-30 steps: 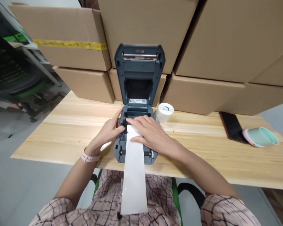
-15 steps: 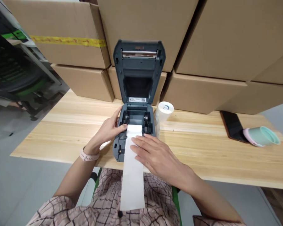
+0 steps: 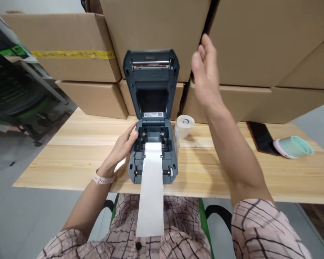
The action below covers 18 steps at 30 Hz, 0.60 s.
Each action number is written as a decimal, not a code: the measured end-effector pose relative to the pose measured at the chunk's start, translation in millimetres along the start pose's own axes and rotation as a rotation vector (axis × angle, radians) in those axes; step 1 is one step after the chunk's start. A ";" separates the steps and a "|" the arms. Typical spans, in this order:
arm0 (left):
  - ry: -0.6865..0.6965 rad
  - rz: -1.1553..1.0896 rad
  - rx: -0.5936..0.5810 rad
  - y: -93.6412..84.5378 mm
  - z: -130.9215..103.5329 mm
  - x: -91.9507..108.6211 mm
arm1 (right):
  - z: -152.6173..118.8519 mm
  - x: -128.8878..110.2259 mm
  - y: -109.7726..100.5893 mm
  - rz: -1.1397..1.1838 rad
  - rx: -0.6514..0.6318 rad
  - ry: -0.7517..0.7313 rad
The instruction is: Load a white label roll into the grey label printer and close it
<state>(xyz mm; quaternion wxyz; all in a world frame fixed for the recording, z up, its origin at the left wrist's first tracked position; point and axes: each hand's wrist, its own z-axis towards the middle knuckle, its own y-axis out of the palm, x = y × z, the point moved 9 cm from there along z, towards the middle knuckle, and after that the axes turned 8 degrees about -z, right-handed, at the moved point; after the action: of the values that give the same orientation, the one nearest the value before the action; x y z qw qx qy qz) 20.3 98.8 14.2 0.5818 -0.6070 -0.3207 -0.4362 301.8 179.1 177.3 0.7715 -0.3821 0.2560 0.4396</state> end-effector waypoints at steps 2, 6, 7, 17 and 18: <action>0.025 -0.025 0.023 -0.7 1.2 -0.6 | 26.7 5.9 21.7 0.094 -0.113 0.081; 0.024 -0.155 0.134 -9.2 2.0 -3.3 | 17.1 -14.8 45.7 0.222 -0.228 0.045; 0.003 -0.211 0.179 -13.3 2.3 -5.4 | 3.6 -22.9 41.3 0.215 -0.189 -0.002; 0.709 -0.218 0.503 -39.6 -76.6 74.6 | -203.5 -70.1 21.9 -0.185 -0.298 -0.439; 0.785 -0.114 0.407 -26.9 -89.1 85.3 | -213.5 -69.0 23.2 -0.221 -0.288 -0.453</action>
<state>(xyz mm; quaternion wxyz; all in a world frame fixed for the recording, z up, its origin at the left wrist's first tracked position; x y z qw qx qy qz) 17.6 4.1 97.6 0.7420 -0.2499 -0.1880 -0.5930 235.6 -20.7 96.0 0.7901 -0.4055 -0.0314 0.4587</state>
